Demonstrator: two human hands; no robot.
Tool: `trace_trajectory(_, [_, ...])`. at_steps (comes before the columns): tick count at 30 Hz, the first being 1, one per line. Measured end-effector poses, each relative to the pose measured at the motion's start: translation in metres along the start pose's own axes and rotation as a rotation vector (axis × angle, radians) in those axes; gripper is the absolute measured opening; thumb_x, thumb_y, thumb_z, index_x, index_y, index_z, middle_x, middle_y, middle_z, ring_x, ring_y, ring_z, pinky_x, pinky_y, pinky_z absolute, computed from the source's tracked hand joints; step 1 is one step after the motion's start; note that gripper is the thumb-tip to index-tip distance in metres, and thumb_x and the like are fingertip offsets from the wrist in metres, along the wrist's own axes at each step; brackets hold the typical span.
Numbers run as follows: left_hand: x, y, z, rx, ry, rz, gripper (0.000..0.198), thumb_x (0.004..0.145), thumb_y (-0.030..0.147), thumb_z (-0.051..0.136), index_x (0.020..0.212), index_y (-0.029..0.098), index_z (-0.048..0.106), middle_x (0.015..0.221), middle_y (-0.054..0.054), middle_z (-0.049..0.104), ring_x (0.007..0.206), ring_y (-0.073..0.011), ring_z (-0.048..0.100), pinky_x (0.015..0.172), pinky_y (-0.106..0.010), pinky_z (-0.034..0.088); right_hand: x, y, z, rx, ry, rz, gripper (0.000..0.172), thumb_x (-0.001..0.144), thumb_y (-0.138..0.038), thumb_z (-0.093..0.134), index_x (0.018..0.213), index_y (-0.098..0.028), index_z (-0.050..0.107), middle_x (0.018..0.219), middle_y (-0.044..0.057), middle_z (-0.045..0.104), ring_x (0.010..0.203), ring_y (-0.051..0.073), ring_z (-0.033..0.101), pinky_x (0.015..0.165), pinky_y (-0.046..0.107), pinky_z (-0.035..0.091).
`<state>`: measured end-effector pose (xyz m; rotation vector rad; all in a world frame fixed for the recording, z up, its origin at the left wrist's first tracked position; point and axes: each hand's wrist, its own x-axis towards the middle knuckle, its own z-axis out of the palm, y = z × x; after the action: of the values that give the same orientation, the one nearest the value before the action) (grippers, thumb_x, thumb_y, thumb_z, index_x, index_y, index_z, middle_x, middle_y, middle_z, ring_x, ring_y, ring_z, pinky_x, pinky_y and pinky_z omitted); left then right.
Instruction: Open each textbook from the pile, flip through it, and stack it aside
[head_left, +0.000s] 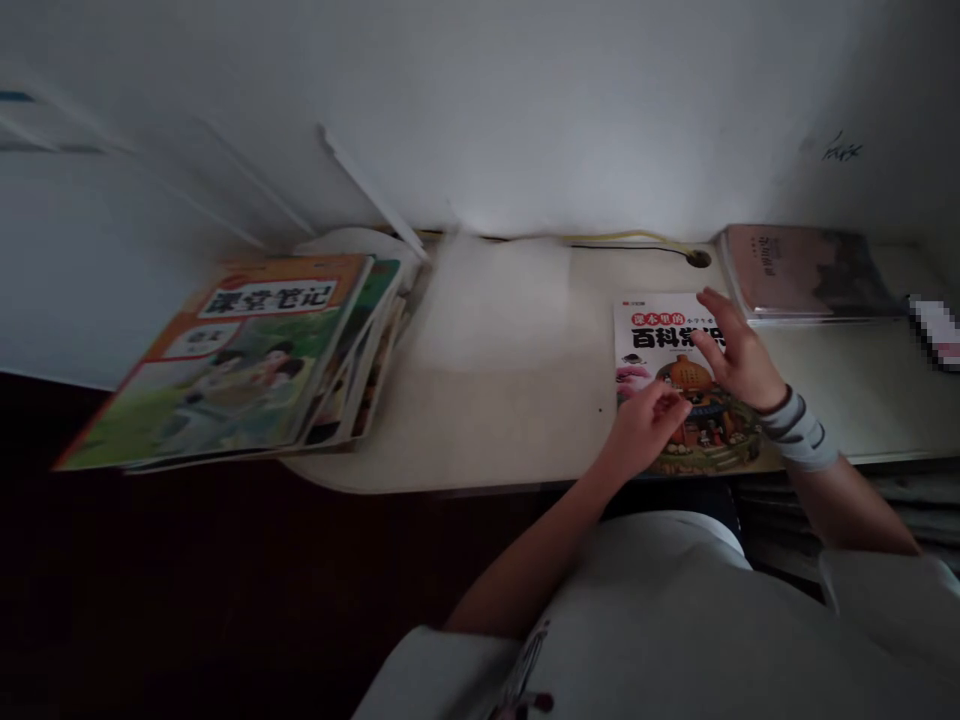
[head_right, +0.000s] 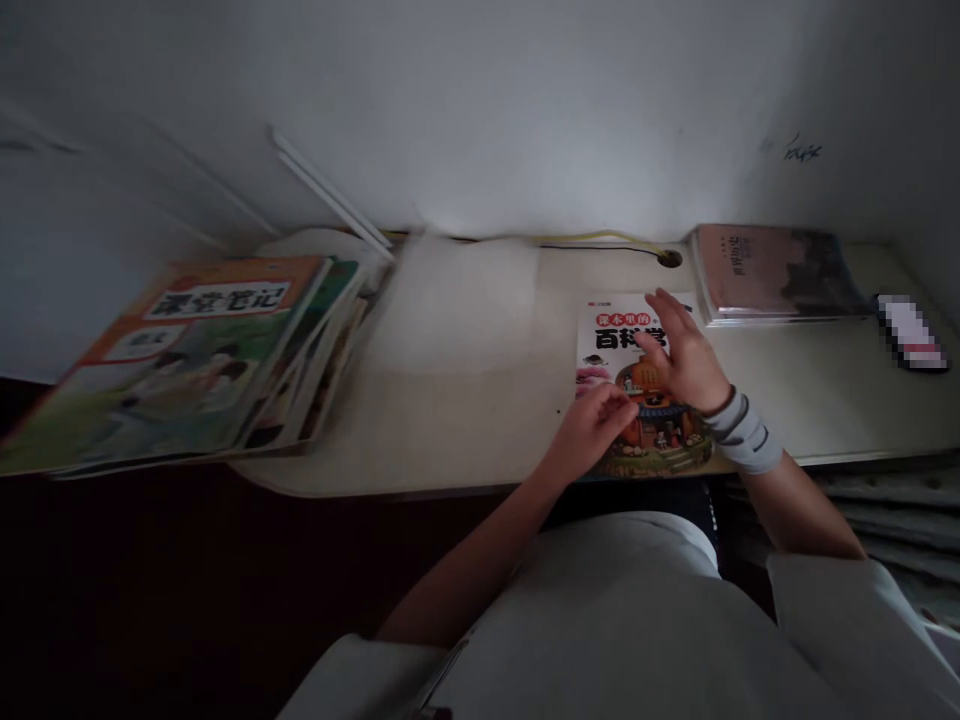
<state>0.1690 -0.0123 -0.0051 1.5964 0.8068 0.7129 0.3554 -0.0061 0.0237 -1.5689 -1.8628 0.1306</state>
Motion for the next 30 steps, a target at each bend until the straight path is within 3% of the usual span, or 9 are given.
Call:
trace_trajectory(4, [0.001,-0.007,0.009,0.315,-0.091,0.096,0.009,0.083,0.028,0.055,0.084,0.019,0.059,0.084,-0.003,0.061,0.075,-0.0162,0.058,0.076,-0.032,0.047,-0.043,0.035,-0.013,-0.243,-0.148,0.216,0.053,0.093,-0.049,0.038,0.128,-0.012,0.054,0.122,0.019,0.063,0.113,0.032,0.061,0.097,0.050,0.048])
trace_trajectory(8, [0.006,-0.011,0.014,0.379,-0.055,0.100,0.010,0.083,0.029,0.057,0.086,0.020,0.061,0.088,-0.006,0.063,0.077,-0.0193,0.059,0.078,-0.034,0.046,-0.082,0.044,-0.020,-0.139,-0.165,0.284,0.057,0.092,-0.051,0.042,0.136,-0.016,0.046,0.127,0.015,0.061,0.115,0.029,0.060,0.096,0.047,0.050])
trace_trajectory(12, [0.007,-0.007,0.016,0.293,-0.048,0.108,0.011,0.078,0.025,0.063,0.089,0.023,0.064,0.093,-0.007,0.065,0.086,-0.0229,0.060,0.086,-0.037,0.045,-0.088,0.040,-0.021,-0.064,-0.055,0.384,0.066,0.089,-0.055,0.047,0.140,-0.014,0.040,0.130,0.019,0.058,0.112,0.030,0.061,0.096,0.049,0.048])
trace_trajectory(18, [0.000,0.000,0.019,0.356,-0.107,0.083,0.025,0.076,0.022,0.063,0.101,0.021,0.067,0.107,-0.012,0.066,0.101,-0.0282,0.058,0.095,-0.043,0.040,-0.088,0.038,-0.022,0.116,-0.095,0.484,0.074,0.087,-0.058,0.048,0.144,-0.014,0.034,0.129,0.020,0.058,0.118,0.032,0.057,0.097,0.049,0.047])
trace_trajectory(21, [0.003,0.006,0.017,0.274,-0.103,0.048,0.021,0.077,0.026,0.065,0.097,0.021,0.069,0.103,-0.011,0.067,0.099,-0.0276,0.060,0.095,-0.042,0.041,-0.087,0.022,-0.032,0.274,-0.074,0.447,0.076,0.088,-0.058,0.048,0.148,-0.017,0.025,0.141,0.018,0.048,0.130,0.028,0.046,0.105,0.047,0.040])
trace_trajectory(25, [0.013,0.017,0.012,-0.086,-0.141,0.011,0.024,0.082,0.041,0.061,0.092,0.020,0.070,0.092,-0.007,0.070,0.092,-0.0236,0.063,0.090,-0.035,0.044,-0.074,-0.015,-0.043,0.586,-0.197,0.220,0.070,0.093,-0.057,0.037,0.151,-0.027,0.015,0.150,0.010,0.038,0.137,0.023,0.036,0.113,0.046,0.030])
trace_trajectory(27, [0.016,0.020,0.009,-0.272,-0.125,-0.010,0.031,0.082,0.047,0.060,0.092,0.020,0.069,0.090,-0.006,0.070,0.093,-0.0229,0.063,0.089,-0.034,0.044,-0.067,-0.030,-0.039,0.643,-0.251,0.098,0.068,0.094,-0.058,0.034,0.152,-0.029,0.012,0.153,0.007,0.032,0.140,0.021,0.030,0.116,0.045,0.024])
trace_trajectory(30, [0.019,0.016,0.008,-0.513,-0.049,-0.083,0.038,0.076,0.054,0.066,0.090,0.019,0.068,0.084,-0.004,0.070,0.086,-0.0199,0.064,0.082,-0.032,0.046,-0.060,-0.043,-0.024,0.609,-0.227,0.022,0.067,0.094,-0.057,0.033,0.152,-0.029,0.012,0.156,0.005,0.025,0.143,0.020,0.023,0.118,0.043,0.019])
